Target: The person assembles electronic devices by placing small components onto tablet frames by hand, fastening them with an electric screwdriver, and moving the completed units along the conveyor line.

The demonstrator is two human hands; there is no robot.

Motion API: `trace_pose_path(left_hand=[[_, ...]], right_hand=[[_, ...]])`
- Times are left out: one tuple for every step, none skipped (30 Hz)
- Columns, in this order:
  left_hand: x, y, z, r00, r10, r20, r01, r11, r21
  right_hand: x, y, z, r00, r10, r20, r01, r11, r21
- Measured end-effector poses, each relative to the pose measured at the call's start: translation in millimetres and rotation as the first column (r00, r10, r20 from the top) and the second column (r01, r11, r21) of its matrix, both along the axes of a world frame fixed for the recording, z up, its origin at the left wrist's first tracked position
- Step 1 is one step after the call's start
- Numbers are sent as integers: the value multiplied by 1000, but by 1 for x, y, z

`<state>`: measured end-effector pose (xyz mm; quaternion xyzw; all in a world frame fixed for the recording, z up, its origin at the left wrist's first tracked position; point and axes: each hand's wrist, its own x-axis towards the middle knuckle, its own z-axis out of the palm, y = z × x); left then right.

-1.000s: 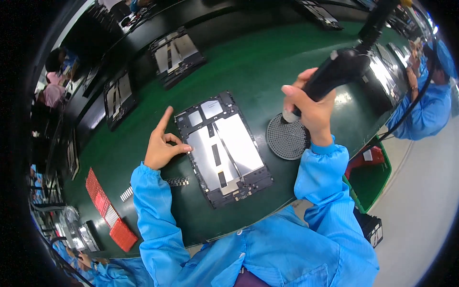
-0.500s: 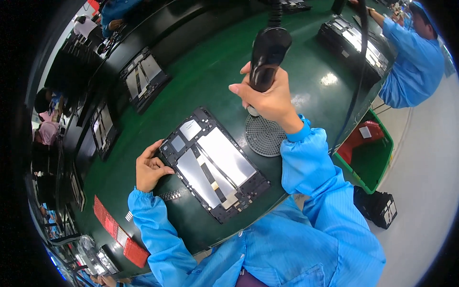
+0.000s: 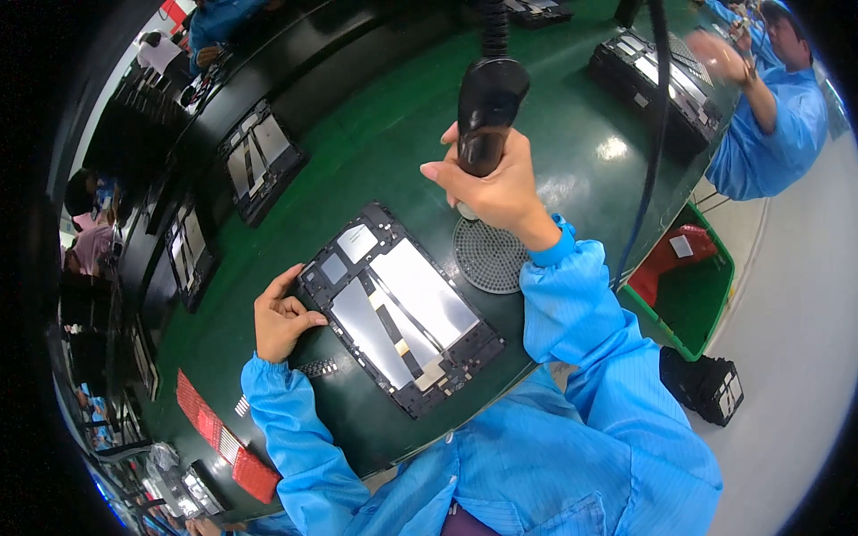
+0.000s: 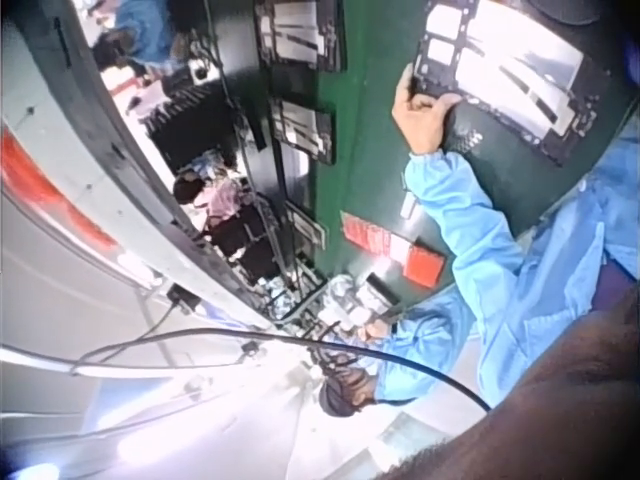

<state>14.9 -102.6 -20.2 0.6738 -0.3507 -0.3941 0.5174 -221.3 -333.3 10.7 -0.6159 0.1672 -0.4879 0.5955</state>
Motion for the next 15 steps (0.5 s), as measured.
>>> trace_pose_path(left_hand=[[1, 1, 0, 1000, -8, 14, 8, 1000, 14], [2, 2, 0, 1000, 4, 11, -4, 1000, 9], [2, 3, -1, 1000, -4, -7, 4, 1000, 10], [3, 5, -1, 1000, -9, -25, 9, 1000, 12], [7, 7, -1, 999, -37, 15, 36, 998, 47], [7, 6, -3, 997, -23, 75, 20, 999, 43], [6, 6, -6, 995, -17, 103, 15, 1000, 24], [5, 4, -8, 991, -8, 131, 7, 1000, 8], [5, 2, -10, 989, -10, 149, 11, 1000, -4], [6, 4, -11, 986, -3, 169, 5, 1000, -11], [5, 4, -11, 987, 7, 161, -1, 999, -38], [5, 1, -13, 989, 5, 151, 6, 998, -70], [6, -1, -14, 988, -6, 154, 15, 998, -58], [7, 0, -15, 988, -19, 154, 27, 999, -47], [8, -1, -18, 990, -23, 141, 26, 999, -25]], right_hand=[[1, 2, 2, 1000, -2, 15, 2, 1000, 13], [1, 5, 6, 1000, 10, 12, -10, 1000, 8], [2, 8, 11, 999, -17, 40, 17, 1000, -5], [2, 11, 16, 997, -40, 70, 41, 999, -16], [3, 13, 21, 996, -23, 86, 26, 999, -35], [8, 19, 27, 990, 21, 140, -15, 999, -39], [13, 27, 33, 984, 58, 167, -54, 998, -31], [18, 36, 38, 976, 97, 195, -95, 995, -20], [25, 45, 43, 960, 168, 224, -163, 986, -40], [36, 57, 46, 950, 212, 228, -211, 977, -27], [46, 70, 49, 941, 272, 201, -267, 962, -53], [55, 79, 51, 932, 321, 168, -311, 947, -81], [62, 87, 50, 939, 333, 89, -326, 942, -84], [71, 95, 48, 929, 360, 86, -354, 932, -79], [80, 104, 47, 918, 396, 31, -394, 918, -49]])
